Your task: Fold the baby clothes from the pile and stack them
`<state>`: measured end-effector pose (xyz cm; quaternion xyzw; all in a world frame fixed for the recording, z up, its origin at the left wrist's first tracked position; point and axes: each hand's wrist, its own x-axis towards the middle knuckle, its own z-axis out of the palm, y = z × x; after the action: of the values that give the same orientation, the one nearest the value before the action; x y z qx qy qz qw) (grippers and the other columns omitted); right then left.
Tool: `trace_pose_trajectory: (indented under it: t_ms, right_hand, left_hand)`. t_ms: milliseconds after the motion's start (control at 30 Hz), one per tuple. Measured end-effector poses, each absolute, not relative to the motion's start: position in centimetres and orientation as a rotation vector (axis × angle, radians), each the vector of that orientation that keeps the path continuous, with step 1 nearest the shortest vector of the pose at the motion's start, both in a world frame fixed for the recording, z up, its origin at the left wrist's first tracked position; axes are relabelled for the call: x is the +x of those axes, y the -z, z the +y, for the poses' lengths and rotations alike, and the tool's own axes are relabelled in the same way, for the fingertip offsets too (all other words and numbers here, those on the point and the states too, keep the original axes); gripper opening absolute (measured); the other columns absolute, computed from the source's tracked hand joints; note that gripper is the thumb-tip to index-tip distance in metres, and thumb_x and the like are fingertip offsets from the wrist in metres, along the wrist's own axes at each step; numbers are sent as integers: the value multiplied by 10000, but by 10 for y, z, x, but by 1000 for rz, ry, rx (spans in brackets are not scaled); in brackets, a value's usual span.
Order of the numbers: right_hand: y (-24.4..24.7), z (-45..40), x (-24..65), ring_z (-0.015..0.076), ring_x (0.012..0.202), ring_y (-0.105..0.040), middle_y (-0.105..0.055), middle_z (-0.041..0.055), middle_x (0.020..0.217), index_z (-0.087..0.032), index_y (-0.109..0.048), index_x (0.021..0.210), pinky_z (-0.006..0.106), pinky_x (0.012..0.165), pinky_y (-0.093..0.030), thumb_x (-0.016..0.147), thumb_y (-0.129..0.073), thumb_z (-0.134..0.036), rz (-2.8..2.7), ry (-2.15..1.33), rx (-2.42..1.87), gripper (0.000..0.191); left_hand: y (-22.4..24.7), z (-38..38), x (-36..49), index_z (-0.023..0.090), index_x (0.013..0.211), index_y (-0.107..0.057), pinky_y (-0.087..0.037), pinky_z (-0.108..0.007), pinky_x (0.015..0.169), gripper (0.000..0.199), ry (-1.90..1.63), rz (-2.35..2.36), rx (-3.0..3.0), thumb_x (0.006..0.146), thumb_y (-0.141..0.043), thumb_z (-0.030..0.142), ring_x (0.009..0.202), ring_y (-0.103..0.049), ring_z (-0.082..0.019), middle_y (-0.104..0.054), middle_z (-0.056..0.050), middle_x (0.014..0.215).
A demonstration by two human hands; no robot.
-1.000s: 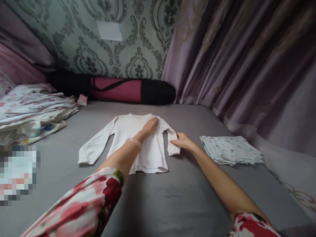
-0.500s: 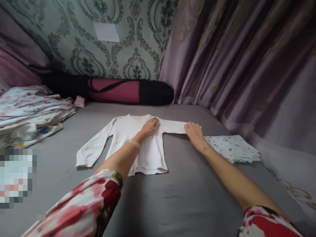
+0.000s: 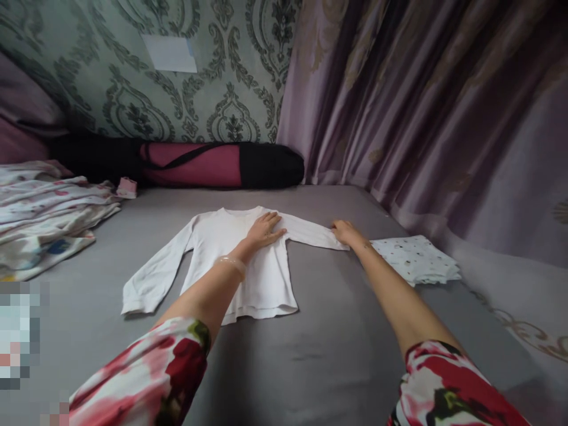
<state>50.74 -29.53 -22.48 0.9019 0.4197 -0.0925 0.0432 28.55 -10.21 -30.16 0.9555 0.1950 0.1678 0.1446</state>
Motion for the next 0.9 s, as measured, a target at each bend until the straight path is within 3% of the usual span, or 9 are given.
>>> trace_pose_trajectory:
  t_ms: [233,333,633,800,900]
  right_hand:
    - [235,-291,526,155,799,-647,-728,57,893,-148,-728,918,203,628,-406,827,-595,-155,1383,424,2796,161]
    - [233,-290,528,161,781,-633,-718,56,873,-140,-712,923,207,607,-398,840,-555,-184,1402,381,2856,183]
    - [242,-304,517,265,998,-647,-671,148,1114,-186,-566,1200,334,805,-439,994,-373,-267,1352,54,2843,293]
    - [256,-305,510,266,1063,-641,-626,198,1187,-134,-544,1238,371,867,-442,950,-321,-68,1243,-86,2710,370]
    - [259,-293,507,318,1174,-579,-606,234,1223,-108,-549,1269,476,973,-389,957,-322,-98,1246,-72,2697,386]
  left_hand:
    - [293,-108,282,156,1435,-475,-241,-414,1196,664,-386,592,2744,928,-429,583,1447,-294,-314,-363,-100,1562]
    - [292,-109,282,173,1457,-447,-230,-414,1197,693,-340,610,2744,928,-396,617,1458,-271,-311,-339,-87,1576]
    - [288,-112,283,221,1501,-367,-161,-459,1200,852,-236,680,2767,859,-327,779,1483,-202,-312,-262,-82,1608]
    - [290,-111,285,185,1520,-328,-146,-457,1203,913,-222,695,2774,845,-310,800,1483,-199,-316,-255,-96,1609]
    - [293,-110,286,189,1521,-325,-134,-460,1206,908,-230,691,2788,849,-297,799,1486,-189,-309,-251,-88,1612]
